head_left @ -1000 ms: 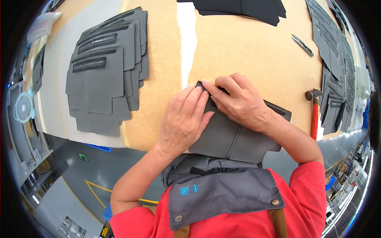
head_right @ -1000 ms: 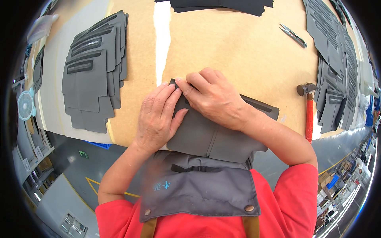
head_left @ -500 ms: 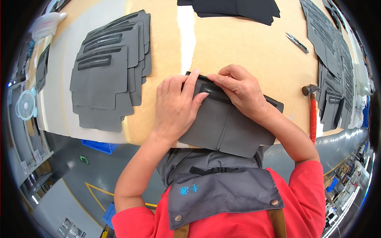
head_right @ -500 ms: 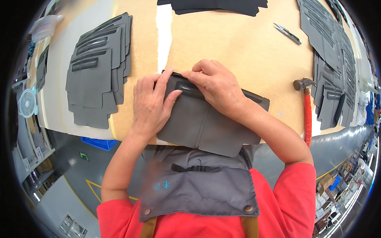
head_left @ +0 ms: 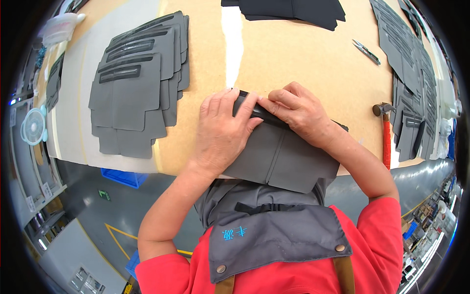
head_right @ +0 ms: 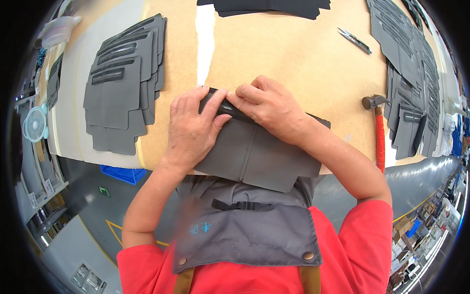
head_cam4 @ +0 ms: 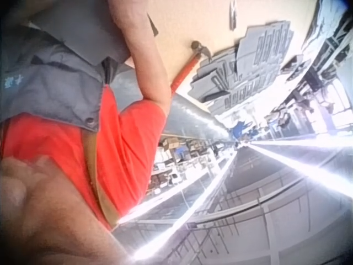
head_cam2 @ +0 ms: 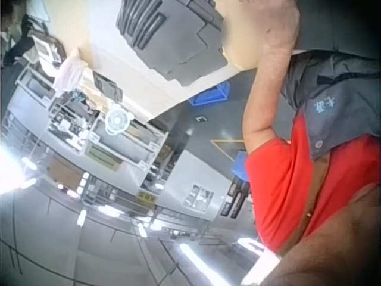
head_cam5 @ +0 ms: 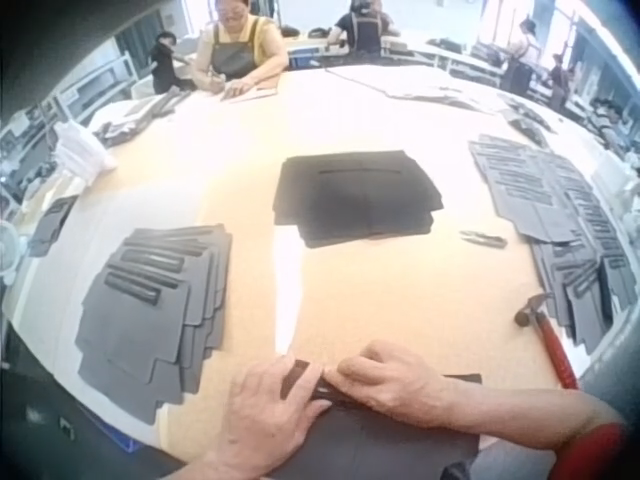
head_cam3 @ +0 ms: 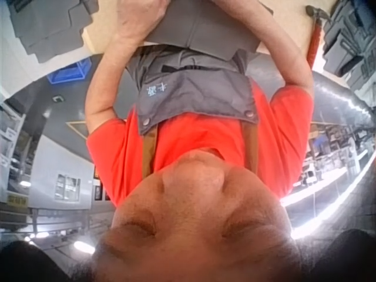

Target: The recorder is assembling and finishing leather components, including using a hammer to flatten seams and scissors to trim material.

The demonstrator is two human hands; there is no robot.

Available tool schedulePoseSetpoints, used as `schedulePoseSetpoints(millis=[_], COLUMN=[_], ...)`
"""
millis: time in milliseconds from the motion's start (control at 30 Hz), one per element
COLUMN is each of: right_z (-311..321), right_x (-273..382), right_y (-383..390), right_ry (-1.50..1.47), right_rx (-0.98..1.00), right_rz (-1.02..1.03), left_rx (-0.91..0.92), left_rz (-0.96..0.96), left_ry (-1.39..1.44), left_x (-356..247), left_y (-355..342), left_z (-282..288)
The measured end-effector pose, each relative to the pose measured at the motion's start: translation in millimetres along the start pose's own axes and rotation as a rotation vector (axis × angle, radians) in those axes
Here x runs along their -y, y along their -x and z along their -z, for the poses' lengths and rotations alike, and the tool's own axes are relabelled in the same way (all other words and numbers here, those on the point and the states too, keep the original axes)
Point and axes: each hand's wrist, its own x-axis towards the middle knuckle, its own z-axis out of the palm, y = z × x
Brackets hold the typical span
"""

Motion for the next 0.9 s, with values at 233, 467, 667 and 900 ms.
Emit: schedulePoseSetpoints(millis=[233, 467, 667, 900], right_z=[2.4, 7.7, 15.1, 15.3], right_x=[-0.7, 2.6, 3.0, 6.5], right_y=[19.8, 22.7, 30.8, 38.8], right_ry=[-0.071, -0.070, -0.108, -0.251], right_rx=[-0.010, -0.040, -0.015, -0.061], right_rz=[-0.087, -0.150, -0.127, -0.314], left_rx=[-0.006, 0.003, 0.010, 0.044], left_rz=[-0.006, -0.025, -0.015, -0.024], left_ry=[0.044, -0.028, 0.061, 0.019], left_x=[-10.8, -22.1, -29.5, -41.4], left_y=[-2.0, -2.6, 1.3, 1.5], left_z=[1.8, -2.0, -6.6, -7.6])
